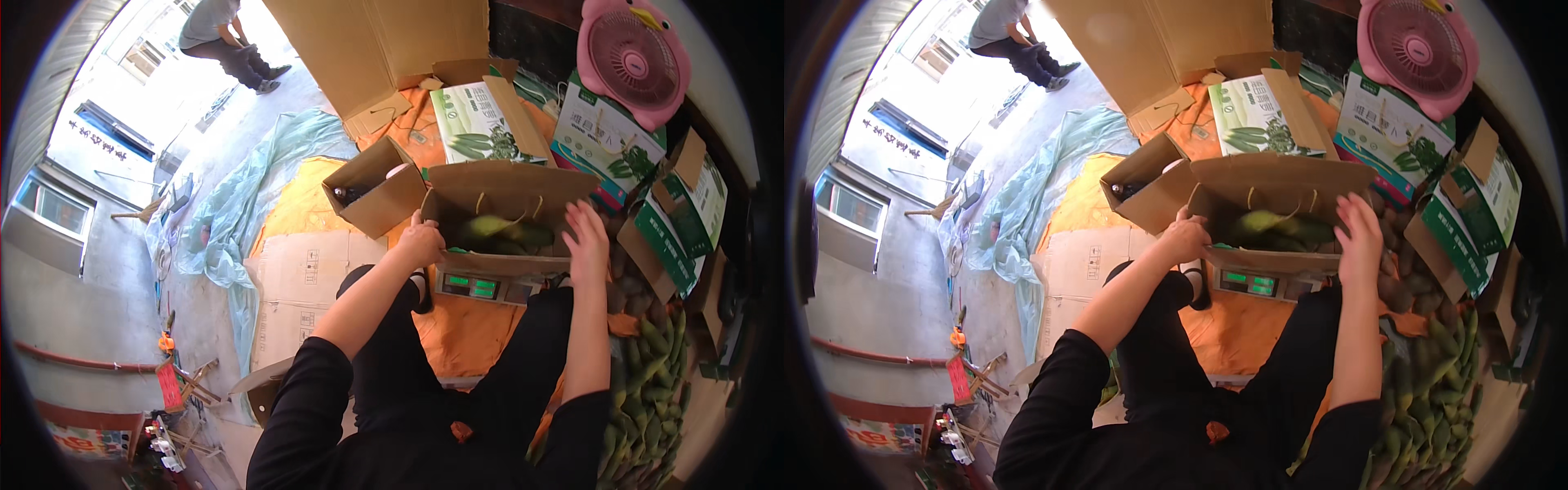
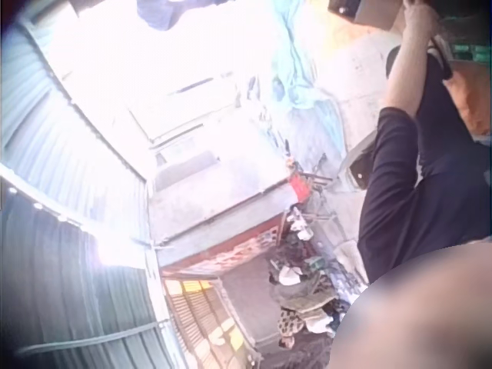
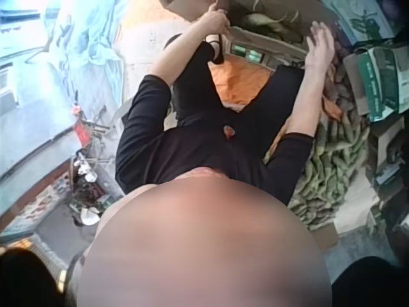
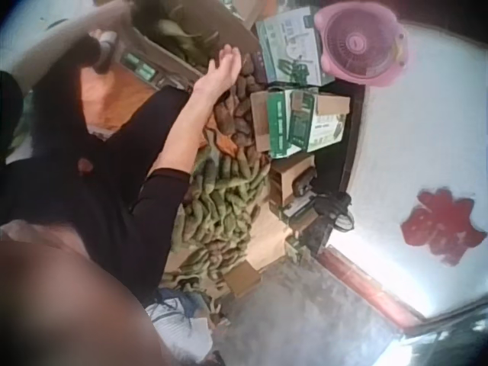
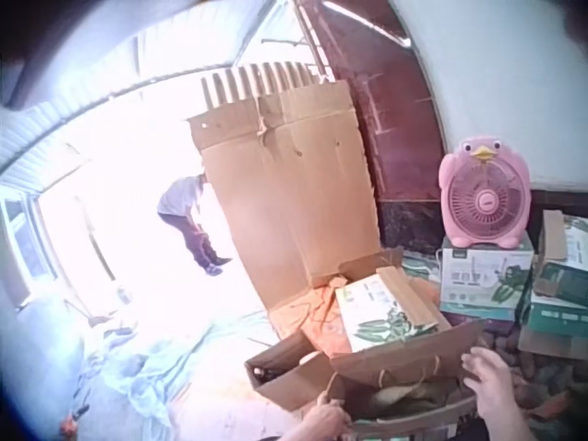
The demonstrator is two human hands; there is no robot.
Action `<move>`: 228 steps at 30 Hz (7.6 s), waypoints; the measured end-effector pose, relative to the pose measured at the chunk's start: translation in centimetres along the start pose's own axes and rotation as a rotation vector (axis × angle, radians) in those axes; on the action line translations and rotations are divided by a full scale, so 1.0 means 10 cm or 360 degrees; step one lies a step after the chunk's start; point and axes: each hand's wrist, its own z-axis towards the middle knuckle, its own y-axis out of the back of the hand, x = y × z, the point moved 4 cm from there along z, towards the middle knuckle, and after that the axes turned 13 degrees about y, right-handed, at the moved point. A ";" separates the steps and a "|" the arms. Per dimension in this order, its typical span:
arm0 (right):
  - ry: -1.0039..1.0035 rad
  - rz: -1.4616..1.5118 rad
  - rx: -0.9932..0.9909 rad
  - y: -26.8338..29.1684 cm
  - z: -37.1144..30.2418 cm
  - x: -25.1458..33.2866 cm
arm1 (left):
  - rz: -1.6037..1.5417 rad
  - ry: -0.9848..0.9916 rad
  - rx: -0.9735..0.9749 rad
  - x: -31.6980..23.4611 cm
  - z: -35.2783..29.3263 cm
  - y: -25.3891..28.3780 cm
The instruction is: Sort and weigh produce (cucumbers or similar gourds) into boxes in a factory environment.
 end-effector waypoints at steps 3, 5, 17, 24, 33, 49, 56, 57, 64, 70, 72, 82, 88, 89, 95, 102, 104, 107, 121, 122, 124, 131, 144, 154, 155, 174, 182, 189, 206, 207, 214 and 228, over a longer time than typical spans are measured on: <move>0.0123 -0.0218 -0.0143 0.71 -0.19 -0.14 | 0.0058 0.0025 0.0035 0.10 -0.03 -0.01; 0.0047 -0.0339 -0.0330 1.41 -0.40 -0.46 | 0.0004 0.0030 0.0022 0.13 -0.04 -0.02; -0.0295 -0.2504 0.0211 3.64 -1.92 -2.15 | 0.0081 -0.0017 -0.0049 0.04 -0.05 0.02; -0.0354 -0.2384 0.0172 3.60 -2.30 -2.12 | 0.0065 -0.0065 -0.0020 -0.03 -0.05 0.07; -0.0428 -0.2295 0.0142 3.52 -2.92 -1.94 | -0.0016 0.0072 -0.0013 -0.02 -0.06 0.09; -0.0439 -0.2230 0.0102 3.01 -3.14 -1.22 | 0.0083 0.0018 0.0102 0.00 0.04 -0.04; 0.0498 -0.1947 -0.0629 2.16 -2.10 0.44 | 0.0051 0.0044 0.0113 0.05 -0.02 -0.02; 0.0585 -0.1754 -0.0672 1.94 -1.99 0.74 | 0.0059 0.0021 0.0132 0.01 0.01 -0.02; 0.1001 -0.0817 -0.0390 0.93 -1.11 1.25 | 0.0083 -0.0027 0.0134 -0.01 0.04 -0.02; 0.0698 -0.0566 0.0152 -0.03 -0.33 0.38 | 0.0107 0.0011 0.0146 0.05 0.04 -0.05; 0.0405 -0.0526 0.0337 -0.24 -0.14 0.07 | 0.0116 0.0025 0.0121 0.04 0.05 -0.06; 0.0375 -0.0939 -0.0235 1.51 -0.50 -0.35 | 0.0133 0.0013 0.0233 -0.02 -0.03 0.04; 0.0005 -0.2443 0.0540 3.25 -1.78 -1.71 | 0.0095 -0.0051 0.0211 -0.03 -0.05 0.01; -0.0129 -0.2932 0.0881 3.35 -1.93 -1.95 | 0.0100 -0.0070 0.0228 -0.01 -0.04 0.00; -0.0436 -0.2613 0.1014 3.26 -2.44 -2.55 | 0.0042 -0.0254 0.0144 0.17 0.06 -0.09; -0.0897 -0.2035 0.0886 3.58 -3.51 -3.04 | -0.0226 0.0005 0.0120 0.03 -0.02 0.23; -0.0907 -0.1867 0.0853 3.36 -3.55 -3.25 | -0.0229 0.0009 0.0162 -0.09 0.01 0.21; -0.0819 -0.1670 0.0872 3.31 -3.60 -3.28 | -0.0263 -0.0039 0.0254 -0.19 -0.02 0.20; -0.0954 -0.1693 -0.1944 4.64 -3.76 -2.21 | -0.0421 0.0050 0.0365 -0.29 0.03 0.18; -0.1041 -0.1592 -0.1785 4.39 -3.55 -2.35 | -0.0376 0.0123 0.0314 -0.12 -0.05 0.24; -0.1006 -0.1434 -0.1796 4.34 -3.48 -2.29 | -0.0354 0.0182 0.0279 -0.03 -0.11 0.30; -0.0704 -0.0990 -0.2177 4.62 -3.49 -2.07 | -0.0506 0.0056 0.0253 -0.09 -0.02 0.19; -0.1099 -0.1043 -0.1790 4.22 -3.15 -1.92 | -0.0425 0.0172 0.0012 -0.09 0.01 0.32; -0.0117 -0.1010 -0.0625 2.75 -1.51 -0.61 | -0.0454 0.0133 -0.0073 -0.05 -0.08 0.40; -0.0025 -0.1128 -0.0547 2.57 -1.33 -0.33 | -0.0457 0.0157 0.0025 -0.04 -0.08 0.38; 0.0884 -0.1600 0.1068 -0.32 0.08 0.21 | -0.0481 0.0104 -0.0126 0.07 -0.09 0.29; 0.0611 -0.1523 0.0688 0.24 0.18 0.46 | -0.0367 0.0063 -0.0091 0.08 -0.04 0.27; 0.0285 -0.1387 0.0056 2.20 -0.37 0.43 | -0.0406 0.0036 -0.0130 -0.03 -0.03 0.32; -0.1013 -0.1838 -0.0792 4.42 -2.71 -1.60 | -0.0422 0.0128 -0.0129 -0.09 0.09 0.31; -0.1059 -0.1916 -0.0771 4.49 -2.68 -1.65 | -0.0453 0.0151 -0.0110 -0.10 0.09 0.31; -0.1149 -0.2135 -0.0617 4.42 -2.19 -1.72 | -0.0541 0.0200 -0.0111 0.02 0.05 0.31; -0.1035 -0.2258 -0.0701 3.83 -2.14 -1.68 | -0.0525 0.0212 -0.0022 -0.06 0.11 0.29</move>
